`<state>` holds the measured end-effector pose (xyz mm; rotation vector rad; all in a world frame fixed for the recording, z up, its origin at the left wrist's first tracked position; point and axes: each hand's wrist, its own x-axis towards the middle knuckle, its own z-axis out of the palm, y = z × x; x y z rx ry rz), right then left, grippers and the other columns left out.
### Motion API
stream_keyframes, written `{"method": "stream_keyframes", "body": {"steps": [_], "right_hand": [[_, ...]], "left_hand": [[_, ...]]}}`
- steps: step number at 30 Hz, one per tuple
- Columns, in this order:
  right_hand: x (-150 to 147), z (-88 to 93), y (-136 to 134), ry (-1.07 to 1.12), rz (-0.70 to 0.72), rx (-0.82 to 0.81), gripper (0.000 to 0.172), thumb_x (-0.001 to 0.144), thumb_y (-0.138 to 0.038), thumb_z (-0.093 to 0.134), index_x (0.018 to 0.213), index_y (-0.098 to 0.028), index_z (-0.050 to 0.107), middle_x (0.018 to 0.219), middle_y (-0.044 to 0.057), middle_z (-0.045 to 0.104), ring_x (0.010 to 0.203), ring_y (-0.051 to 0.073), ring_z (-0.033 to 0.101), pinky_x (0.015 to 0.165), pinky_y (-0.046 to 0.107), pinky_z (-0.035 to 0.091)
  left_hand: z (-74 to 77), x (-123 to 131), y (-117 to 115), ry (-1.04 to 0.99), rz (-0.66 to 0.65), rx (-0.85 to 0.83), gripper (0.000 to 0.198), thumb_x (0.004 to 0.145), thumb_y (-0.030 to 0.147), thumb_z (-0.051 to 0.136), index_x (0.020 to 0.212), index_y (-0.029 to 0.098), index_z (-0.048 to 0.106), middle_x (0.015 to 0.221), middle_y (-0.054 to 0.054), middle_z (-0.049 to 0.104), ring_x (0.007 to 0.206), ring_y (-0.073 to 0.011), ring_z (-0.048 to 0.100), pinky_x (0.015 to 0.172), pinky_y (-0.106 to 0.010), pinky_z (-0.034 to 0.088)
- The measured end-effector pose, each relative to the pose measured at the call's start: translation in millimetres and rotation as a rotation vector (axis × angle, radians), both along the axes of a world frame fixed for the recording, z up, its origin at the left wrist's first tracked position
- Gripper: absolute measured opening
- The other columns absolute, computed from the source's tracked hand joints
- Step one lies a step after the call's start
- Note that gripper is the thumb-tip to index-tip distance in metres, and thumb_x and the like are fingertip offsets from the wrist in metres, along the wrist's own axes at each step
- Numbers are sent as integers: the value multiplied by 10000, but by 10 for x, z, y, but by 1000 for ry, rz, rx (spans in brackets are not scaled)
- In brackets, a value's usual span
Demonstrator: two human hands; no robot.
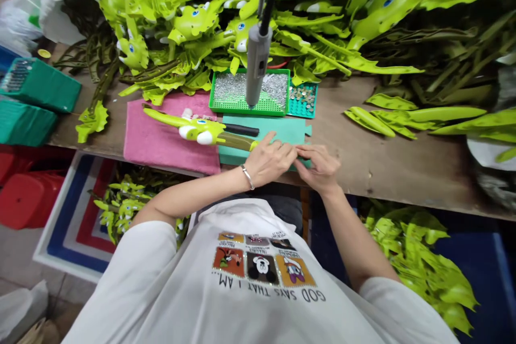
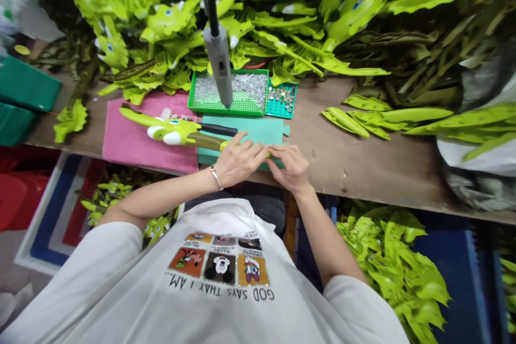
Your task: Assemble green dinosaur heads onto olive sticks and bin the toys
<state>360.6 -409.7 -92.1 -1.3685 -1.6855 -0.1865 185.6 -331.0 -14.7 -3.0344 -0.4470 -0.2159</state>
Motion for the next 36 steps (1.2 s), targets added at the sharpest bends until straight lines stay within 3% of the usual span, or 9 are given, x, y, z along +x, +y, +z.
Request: {"method": "stream_keyframes", "body": {"steps": [5,8,10,14,17,25,30,32,36], "right_hand": [[85,-15,-46,-111,-10,-46,330,810,-150,676,1114,-277,678,1036,35,794,818,219,740,759,390,551],[80,44,-51,-216,-26,-113,423,797,-122,658,1186,-290,666,1065,29,789,814,230,701,780,408,506],[-10,115,-19,-265,-35,-210,471,790,-161,668,1243,-288,644,1190,52,753,993,289,679,889,469,476],[-250,228,132,-316,215,-392,544,831,-255,645,1367,-296,562,1348,70,670,1255,331,576,1069,556,371],[-217,268,235,-266,347,-441,482,876,-197,565,1351,-278,575,1208,72,725,1100,262,653,1054,523,396],[620,335,250,-278,235,-514,384,787,-199,566,1140,-265,702,1100,66,755,1019,288,680,994,553,443],[692,403,311,-190,289,-575,414,785,-207,576,1184,-234,684,1194,88,731,1101,294,678,959,512,526],[632,478,450,-104,300,-554,416,817,-203,560,1219,-231,662,1248,89,712,1145,273,674,951,460,552],[467,531,1052,-63,130,-452,323,854,-181,531,1133,-216,689,1125,89,748,1033,255,706,915,430,562]], "left_hand": [[120,-716,-89,-113,183,19,525,936,97,412,1460,109,436,1545,-179,468,1461,-297,401,1180,-509,305],[128,-1354,94,-69,404,-83,720,806,83,472,1512,57,330,1570,-226,407,1502,-329,322,1210,-543,268],[61,-1723,272,14,526,-156,774,769,89,487,1520,33,309,1531,-251,445,1492,-361,329,1190,-583,288],[-106,-2075,602,117,507,-275,606,866,113,437,1472,120,429,1408,-202,587,1412,-322,461,1171,-633,283],[-118,-2011,707,85,406,-233,472,945,194,461,1414,164,505,1301,-172,664,1266,-288,585,1179,-640,244],[-193,-1332,490,54,268,-220,480,970,280,548,1411,98,502,1183,-174,699,1098,-288,610,987,-487,399],[-223,-1040,739,-63,312,-204,343,1017,207,403,1292,175,605,1188,-123,702,1047,-252,592,913,-422,378],[-198,-965,905,-49,370,-189,276,999,242,476,1193,182,662,1124,-115,711,1020,-271,588,874,-421,379],[-182,-836,1122,44,432,-222,142,915,300,648,982,205,730,988,-100,716,984,-299,583,861,-444,377]]}}
